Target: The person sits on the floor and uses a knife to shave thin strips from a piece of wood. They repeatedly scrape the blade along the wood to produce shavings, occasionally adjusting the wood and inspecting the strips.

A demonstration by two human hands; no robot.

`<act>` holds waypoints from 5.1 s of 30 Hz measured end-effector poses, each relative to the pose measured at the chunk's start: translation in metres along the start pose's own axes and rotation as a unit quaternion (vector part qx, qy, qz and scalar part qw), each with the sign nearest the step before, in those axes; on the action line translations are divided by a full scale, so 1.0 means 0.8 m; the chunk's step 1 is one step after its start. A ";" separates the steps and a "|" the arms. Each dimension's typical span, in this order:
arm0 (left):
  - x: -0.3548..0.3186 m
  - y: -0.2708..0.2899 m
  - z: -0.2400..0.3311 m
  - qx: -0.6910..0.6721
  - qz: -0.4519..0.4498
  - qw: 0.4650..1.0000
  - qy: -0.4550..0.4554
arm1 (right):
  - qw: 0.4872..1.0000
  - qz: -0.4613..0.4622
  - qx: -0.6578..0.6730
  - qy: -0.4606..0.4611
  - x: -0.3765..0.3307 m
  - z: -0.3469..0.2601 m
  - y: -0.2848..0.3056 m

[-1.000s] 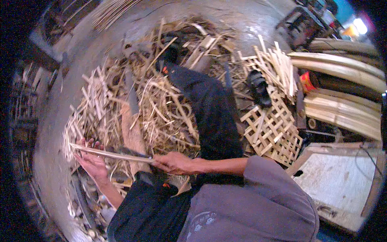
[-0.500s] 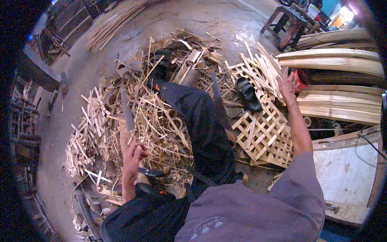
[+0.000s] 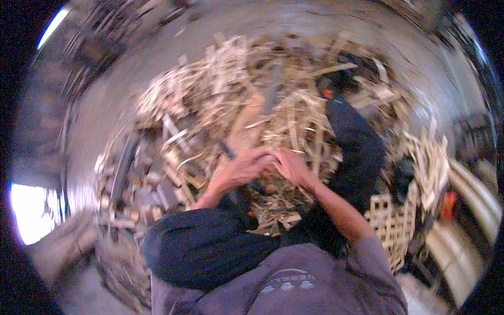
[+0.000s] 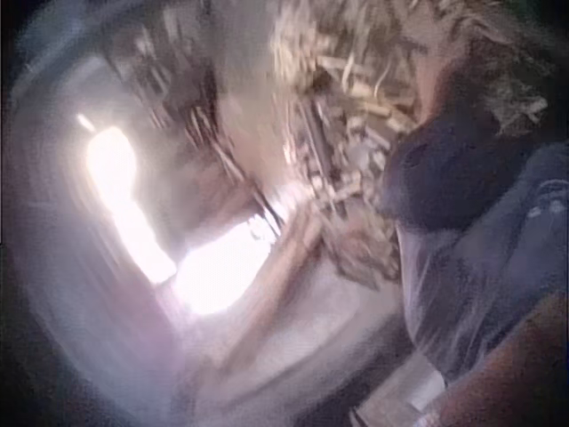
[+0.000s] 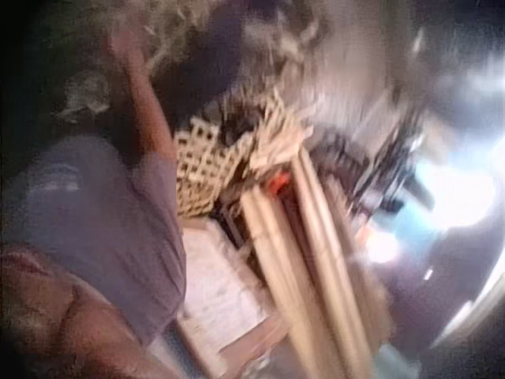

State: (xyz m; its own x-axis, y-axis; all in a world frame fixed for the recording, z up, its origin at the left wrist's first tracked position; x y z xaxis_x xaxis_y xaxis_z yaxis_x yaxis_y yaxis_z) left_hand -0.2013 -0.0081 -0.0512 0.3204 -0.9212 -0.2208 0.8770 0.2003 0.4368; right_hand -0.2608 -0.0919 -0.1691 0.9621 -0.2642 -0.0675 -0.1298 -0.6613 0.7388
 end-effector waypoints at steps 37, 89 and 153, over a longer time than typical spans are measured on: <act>0.057 0.105 -0.135 -0.444 0.191 0.875 -0.019 | 0.866 0.029 0.399 -0.299 -0.093 0.019 -0.078; -0.055 0.140 -0.037 0.037 0.367 0.927 -0.074 | 0.980 0.086 0.169 0.055 -0.025 -0.247 0.157; 0.032 0.184 0.018 -0.140 0.506 0.843 -0.117 | 0.998 0.017 0.045 -0.035 0.062 0.017 0.008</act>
State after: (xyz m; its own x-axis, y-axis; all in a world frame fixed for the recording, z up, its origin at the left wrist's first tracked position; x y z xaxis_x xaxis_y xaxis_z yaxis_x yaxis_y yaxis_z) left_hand -0.0689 -0.0072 0.0204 0.9046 -0.2659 0.3331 0.2582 0.9637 0.0681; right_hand -0.2172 -0.1184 -0.1766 0.9381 -0.3341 -0.0916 -0.1866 -0.7103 0.6787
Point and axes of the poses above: each hand's wrist, its own x-axis towards the middle knuckle, its own y-axis out of the back of the hand, z = x × y, the point moved 8 cm from there along x, towards the middle knuckle, and after that the axes turned 2 degrees about z, right-handed, at the moved point
